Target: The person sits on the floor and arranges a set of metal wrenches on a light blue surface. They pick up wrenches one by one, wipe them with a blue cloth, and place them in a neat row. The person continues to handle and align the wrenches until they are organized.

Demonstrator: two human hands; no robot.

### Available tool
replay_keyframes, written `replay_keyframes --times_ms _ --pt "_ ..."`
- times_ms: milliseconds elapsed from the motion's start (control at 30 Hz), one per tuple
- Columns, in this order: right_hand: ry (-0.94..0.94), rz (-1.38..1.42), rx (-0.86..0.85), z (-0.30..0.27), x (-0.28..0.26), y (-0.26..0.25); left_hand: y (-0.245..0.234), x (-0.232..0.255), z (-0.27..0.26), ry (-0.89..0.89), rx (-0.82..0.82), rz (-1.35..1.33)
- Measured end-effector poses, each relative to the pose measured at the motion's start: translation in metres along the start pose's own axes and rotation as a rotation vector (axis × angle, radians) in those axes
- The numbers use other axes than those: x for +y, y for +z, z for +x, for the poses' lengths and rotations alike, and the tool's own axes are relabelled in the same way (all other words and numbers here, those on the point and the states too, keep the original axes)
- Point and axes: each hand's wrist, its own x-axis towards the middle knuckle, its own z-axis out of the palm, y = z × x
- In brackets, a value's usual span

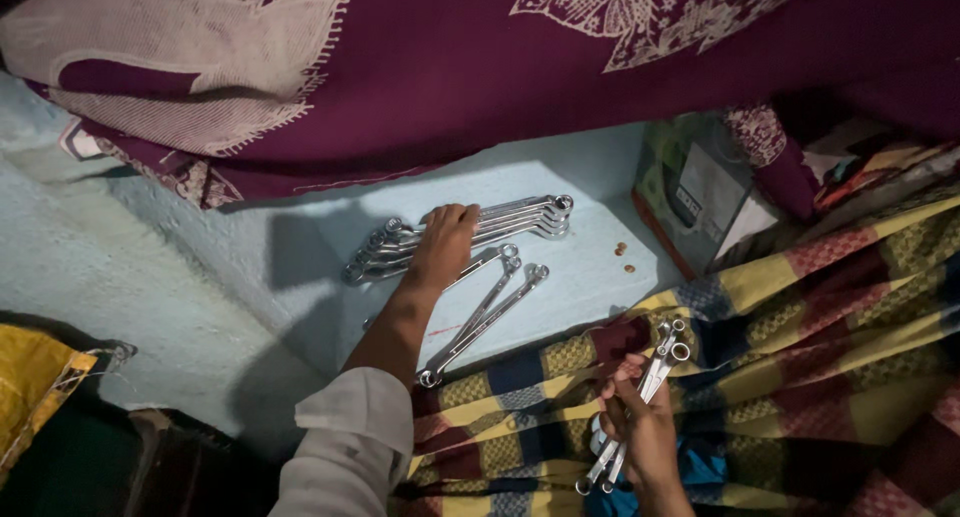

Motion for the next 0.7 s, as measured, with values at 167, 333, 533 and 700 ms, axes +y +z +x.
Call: replay_keyframes --times_ms 167,333,533,700 --pt "0.024 -0.008 0.019 0.002 0.001 -0.002 0.011 -0.008 0.000 0.075 0.066 0.051" --pt "0.012 0.023 0.004 0.004 0.005 -0.004 0.006 -0.006 -0.002 0.079 0.113 -0.014" --pt "-0.014 0.030 -0.033 0.002 0.005 -0.004 -0.018 0.008 -0.006 0.124 0.212 -0.018" --pt "0.010 -0.005 -0.010 -0.001 0.002 -0.003 -0.029 0.007 -0.026 -0.056 0.032 -0.237"
